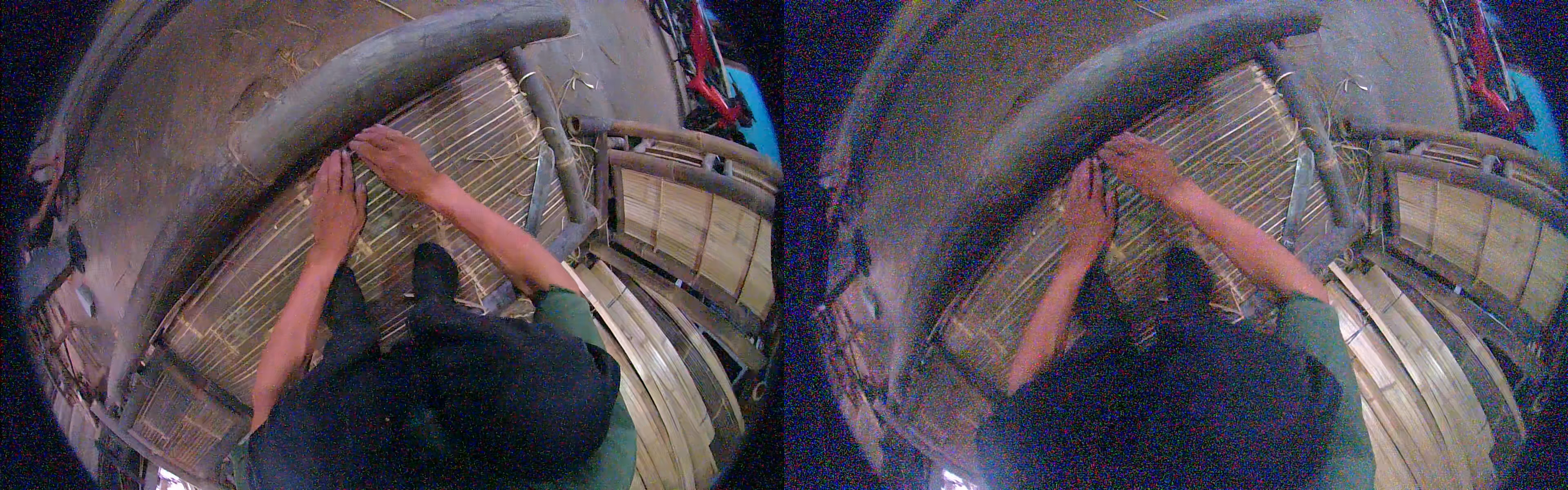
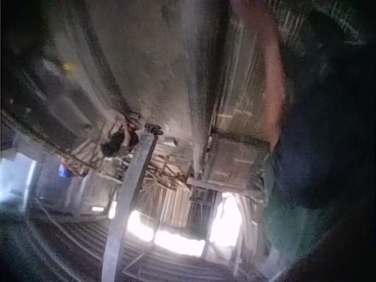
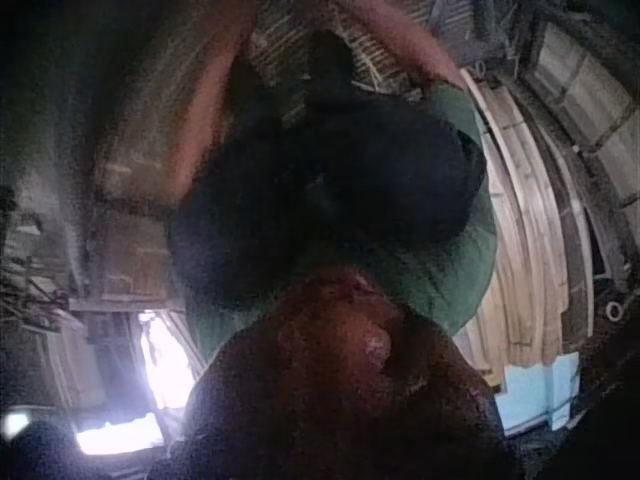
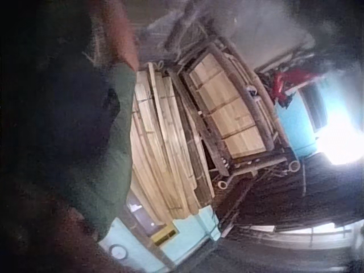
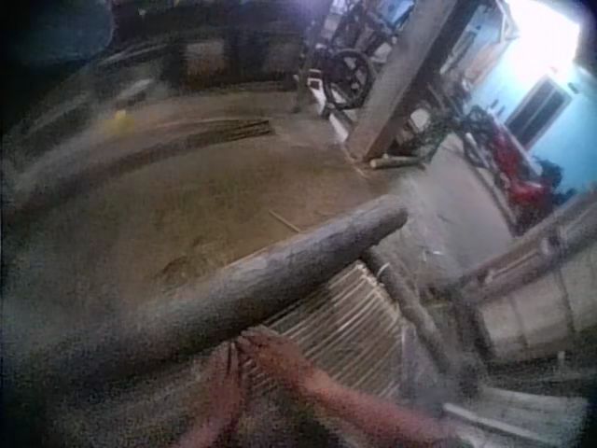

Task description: The person weaves a mat by hand, using a knife to cut and insert thin strips of bamboo or reed into a frame. They repeatedly adjust the strips and press them into place.

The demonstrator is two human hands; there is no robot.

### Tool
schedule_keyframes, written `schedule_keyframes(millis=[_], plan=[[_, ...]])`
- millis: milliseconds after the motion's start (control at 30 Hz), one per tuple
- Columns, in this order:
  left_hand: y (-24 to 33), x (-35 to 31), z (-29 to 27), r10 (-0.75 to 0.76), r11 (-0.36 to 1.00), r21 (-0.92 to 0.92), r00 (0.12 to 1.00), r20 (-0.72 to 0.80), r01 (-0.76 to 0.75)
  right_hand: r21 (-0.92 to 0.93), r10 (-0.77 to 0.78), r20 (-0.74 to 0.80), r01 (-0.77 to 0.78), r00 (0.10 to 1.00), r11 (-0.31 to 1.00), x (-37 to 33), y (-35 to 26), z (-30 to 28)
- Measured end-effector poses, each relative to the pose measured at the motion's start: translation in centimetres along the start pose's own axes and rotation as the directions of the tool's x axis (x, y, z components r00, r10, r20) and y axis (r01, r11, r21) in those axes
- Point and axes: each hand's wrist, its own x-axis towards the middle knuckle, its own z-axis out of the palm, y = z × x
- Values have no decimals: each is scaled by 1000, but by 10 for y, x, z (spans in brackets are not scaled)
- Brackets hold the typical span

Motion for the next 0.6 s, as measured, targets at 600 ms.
schedule_keyframes(millis=[600], plan=[[21, 13, -14, -159, 974, 173, 985, 68, 145, -176, 32, -72, -44, 997, 983, -22, 68, -28]])
